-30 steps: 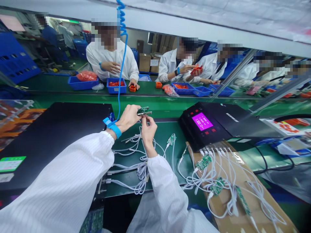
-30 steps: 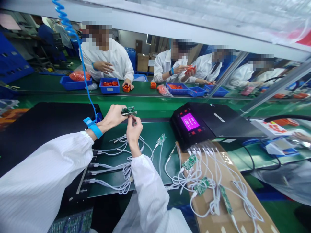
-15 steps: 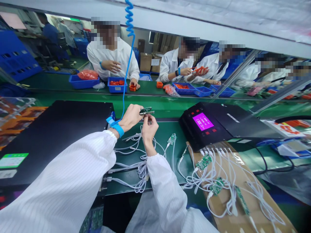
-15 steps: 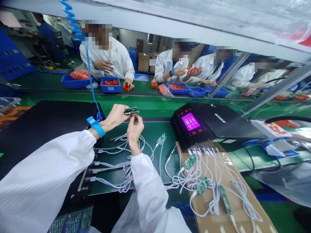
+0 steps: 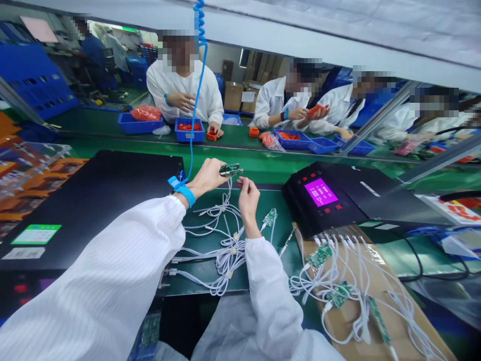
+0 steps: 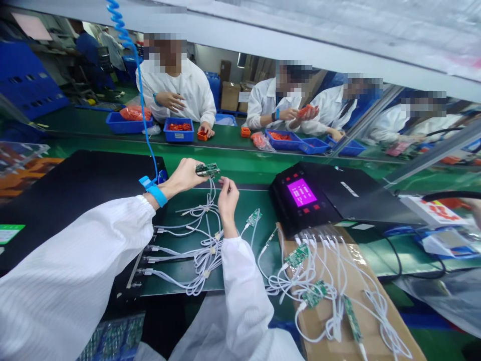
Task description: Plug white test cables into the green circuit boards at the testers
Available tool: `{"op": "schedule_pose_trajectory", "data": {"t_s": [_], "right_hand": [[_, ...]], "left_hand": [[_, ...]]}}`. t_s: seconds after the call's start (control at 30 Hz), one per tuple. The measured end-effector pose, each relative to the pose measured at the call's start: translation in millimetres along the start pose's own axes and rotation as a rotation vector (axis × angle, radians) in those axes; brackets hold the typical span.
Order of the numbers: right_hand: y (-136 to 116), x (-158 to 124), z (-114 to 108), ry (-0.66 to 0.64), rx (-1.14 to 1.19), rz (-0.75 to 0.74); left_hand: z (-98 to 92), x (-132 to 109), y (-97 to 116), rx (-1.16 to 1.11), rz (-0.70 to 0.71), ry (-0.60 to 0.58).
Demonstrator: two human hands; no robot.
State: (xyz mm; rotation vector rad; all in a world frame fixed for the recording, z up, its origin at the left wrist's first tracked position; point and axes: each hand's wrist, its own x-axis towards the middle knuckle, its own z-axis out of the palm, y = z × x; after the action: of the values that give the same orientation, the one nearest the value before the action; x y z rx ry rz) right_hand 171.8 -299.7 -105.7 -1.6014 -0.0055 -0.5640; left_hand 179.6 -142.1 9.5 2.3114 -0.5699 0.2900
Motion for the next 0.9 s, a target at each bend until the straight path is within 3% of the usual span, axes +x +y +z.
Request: {"op": "schedule_pose_trajectory", "data": {"t_s": [0.17, 0.33, 0.7, 0.8, 0.9], "right_hand": [[32.3, 24.9, -2.0, -0.155, -0.066, 0.078], [38.7, 30.3, 12.0, -0.274, -0.001, 0.068], [36.2, 34.1, 3.6, -0.234, -0.097, 0.034], [36.1, 38.2, 3.6, -0.234, -0.170, 0.045], [37.9, 42.3, 8.9, -0.246, -0.260, 0.045]], "left_hand": [[-3.9, 1.6, -8.8, -0.045, 0.023, 0.001], [-7.9, 0.2, -12.5, -0.096, 0.037, -0.044], [-11.3, 1.8, -21.0, -0.047, 0.020, -0.128], [-18.4, 2.5, -32.8, 0.143, -0.085, -0.134], [-26.9, 2.5, -46.2, 0.283, -0.232, -0.053]]}}
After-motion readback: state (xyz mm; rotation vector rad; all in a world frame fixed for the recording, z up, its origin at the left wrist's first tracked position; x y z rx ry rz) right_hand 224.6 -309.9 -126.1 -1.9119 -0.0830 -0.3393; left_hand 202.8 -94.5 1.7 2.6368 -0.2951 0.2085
